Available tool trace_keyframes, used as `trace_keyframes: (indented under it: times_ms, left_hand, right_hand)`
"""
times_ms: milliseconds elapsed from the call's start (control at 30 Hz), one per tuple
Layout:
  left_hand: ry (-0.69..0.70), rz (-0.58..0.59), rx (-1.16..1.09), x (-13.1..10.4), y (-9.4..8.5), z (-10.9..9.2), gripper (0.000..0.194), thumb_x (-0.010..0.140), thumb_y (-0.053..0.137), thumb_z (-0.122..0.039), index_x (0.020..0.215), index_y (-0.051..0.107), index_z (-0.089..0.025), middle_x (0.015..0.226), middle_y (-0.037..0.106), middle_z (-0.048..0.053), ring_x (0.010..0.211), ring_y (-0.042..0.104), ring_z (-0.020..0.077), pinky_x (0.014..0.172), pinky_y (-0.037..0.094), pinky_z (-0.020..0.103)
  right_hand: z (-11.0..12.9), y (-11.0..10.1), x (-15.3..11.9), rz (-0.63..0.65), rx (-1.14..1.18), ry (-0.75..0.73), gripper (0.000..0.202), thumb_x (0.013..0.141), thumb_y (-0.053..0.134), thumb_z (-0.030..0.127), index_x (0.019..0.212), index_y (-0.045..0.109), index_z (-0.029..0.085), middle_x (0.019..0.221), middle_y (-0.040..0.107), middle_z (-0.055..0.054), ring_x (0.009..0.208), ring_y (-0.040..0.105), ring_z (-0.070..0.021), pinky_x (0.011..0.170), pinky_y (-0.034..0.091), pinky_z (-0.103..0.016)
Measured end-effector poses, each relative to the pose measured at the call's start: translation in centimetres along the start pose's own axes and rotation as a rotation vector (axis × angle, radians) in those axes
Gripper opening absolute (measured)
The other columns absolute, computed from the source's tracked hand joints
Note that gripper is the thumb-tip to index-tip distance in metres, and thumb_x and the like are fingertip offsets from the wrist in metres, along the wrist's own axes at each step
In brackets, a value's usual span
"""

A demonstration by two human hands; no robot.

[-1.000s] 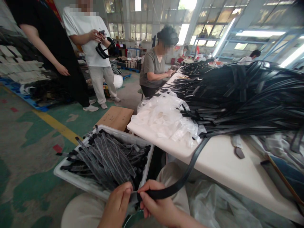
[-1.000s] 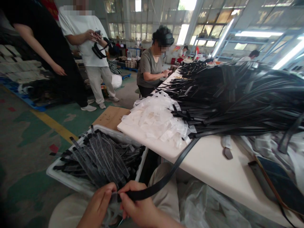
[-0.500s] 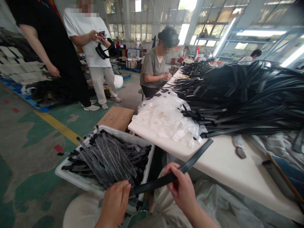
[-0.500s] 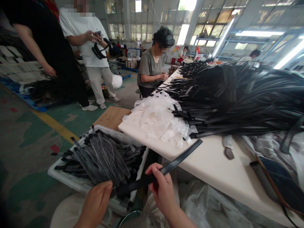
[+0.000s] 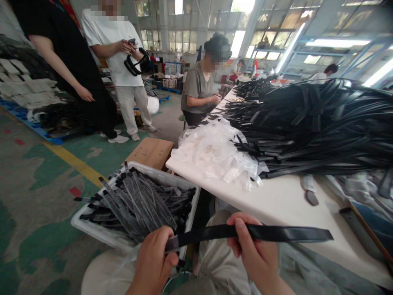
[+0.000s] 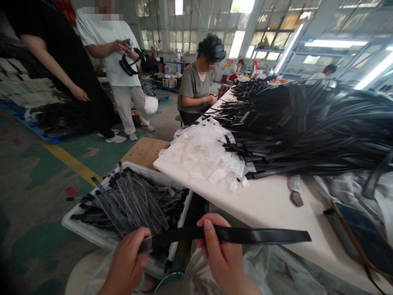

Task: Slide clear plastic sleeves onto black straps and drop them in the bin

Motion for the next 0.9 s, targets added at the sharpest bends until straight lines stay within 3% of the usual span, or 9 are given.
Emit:
trace_keyframes:
  times_ms: [100,200,267,433,567,667,767,833,900]
  left_hand:
    - [0.146,-0.08,0.185,0.0,-0.8,-1.1,0.048,0.09,0.039,-0.069,0.088,0.052,-0.022,0.077,0.066,0.002,0.065,0.065,0.0194,0.06,0.049,0.029]
    - [0.186,-0.081,0.286,0.2,-0.8,-1.6,0.035,0.1,0.035,-0.047,0.081,0.051,-0.023,0.075,0.067,0.002,0.067,0.066,0.0196,0.062,0.05,0.03]
    - [0.179,-0.059,0.314,0.6,-0.5,-2.1,0.034,0.102,0.032,-0.036,0.075,0.049,-0.023,0.071,0.065,0.002,0.063,0.065,0.0194,0.059,0.049,0.03]
    - [0.24,-0.119,0.297,1.2,-0.1,-4.6,0.045,0.104,0.02,-0.035,0.069,0.045,-0.024,0.06,0.06,0.001,0.055,0.061,0.0181,0.054,0.045,0.03]
    - [0.274,-0.092,0.254,1.1,0.6,-5.0,0.05,0.104,0.011,-0.03,0.071,0.048,-0.023,0.061,0.06,0.001,0.055,0.06,0.0174,0.053,0.043,0.031]
    - [0.178,-0.048,0.311,0.9,0.7,-2.6,0.038,0.102,0.032,-0.027,0.066,0.044,-0.024,0.057,0.056,-0.002,0.052,0.058,0.0166,0.053,0.04,0.031]
    - [0.125,-0.007,0.354,0.5,0.6,-0.1,0.033,0.099,0.043,-0.024,0.067,0.045,-0.024,0.059,0.056,-0.003,0.053,0.059,0.0165,0.055,0.04,0.031]
    - [0.126,0.021,0.352,0.5,0.7,0.5,0.03,0.098,0.043,-0.021,0.068,0.046,-0.024,0.059,0.056,-0.003,0.054,0.059,0.0169,0.056,0.04,0.032]
    - [0.128,0.044,0.337,0.8,0.9,0.1,0.029,0.097,0.043,-0.019,0.069,0.046,-0.024,0.06,0.057,-0.003,0.055,0.06,0.0171,0.056,0.041,0.032]
  right_hand:
    - [0.6,-1.0,-0.6,-0.034,-0.129,-0.125,0.034,0.097,0.053,0.045,0.075,0.061,0.02,0.046,0.047,0.005,0.037,0.042,-0.0098,0.037,0.031,-0.021]
    - [1.5,-1.0,-1.4,0.045,-0.231,-0.338,0.032,0.097,0.051,0.038,0.072,0.06,0.021,0.051,0.052,0.003,0.037,0.044,-0.0093,0.038,0.033,-0.022]
    - [2.4,-0.1,-1.9,0.16,-0.253,-0.523,0.028,0.097,0.051,0.035,0.074,0.059,0.022,0.056,0.058,0.002,0.041,0.052,-0.0105,0.042,0.04,-0.023]
    - [2.3,4.0,-2.7,0.317,-0.319,-0.836,0.028,0.095,0.056,0.044,0.077,0.057,0.023,0.06,0.066,0.002,0.05,0.062,-0.0122,0.052,0.048,-0.023]
    - [-0.9,5.9,-2.7,0.488,-0.219,-0.675,0.044,0.087,0.057,0.067,0.087,0.067,0.024,0.073,0.071,0.0,0.066,0.068,-0.0163,0.063,0.05,-0.026]
    - [-3.8,4.0,-2.0,0.523,0.02,-0.256,0.051,0.082,0.06,0.07,0.102,0.07,0.024,0.071,0.065,-0.002,0.055,0.058,-0.0149,0.049,0.044,-0.024]
    - [-4.6,1.2,-1.4,0.454,0.396,0.036,0.041,0.086,0.059,0.063,0.089,0.07,0.024,0.066,0.056,0.001,0.035,0.033,-0.0057,0.032,0.019,-0.019]
    - [-3.7,0.1,-1.0,0.427,0.455,0.028,0.037,0.087,0.061,0.059,0.08,0.068,0.023,0.064,0.056,0.001,0.032,0.031,-0.0047,0.031,0.019,-0.02]
    - [-2.1,0.3,-0.9,0.439,0.304,-0.114,0.035,0.092,0.059,0.051,0.074,0.066,0.023,0.053,0.055,0.002,0.032,0.038,-0.0077,0.038,0.033,-0.023]
Point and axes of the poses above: each hand's wrist, its own x-axis towards the middle knuckle, its own y-axis out of the palm, z = x × y, the point moved 7 cm from there along x, towards the middle knuckle
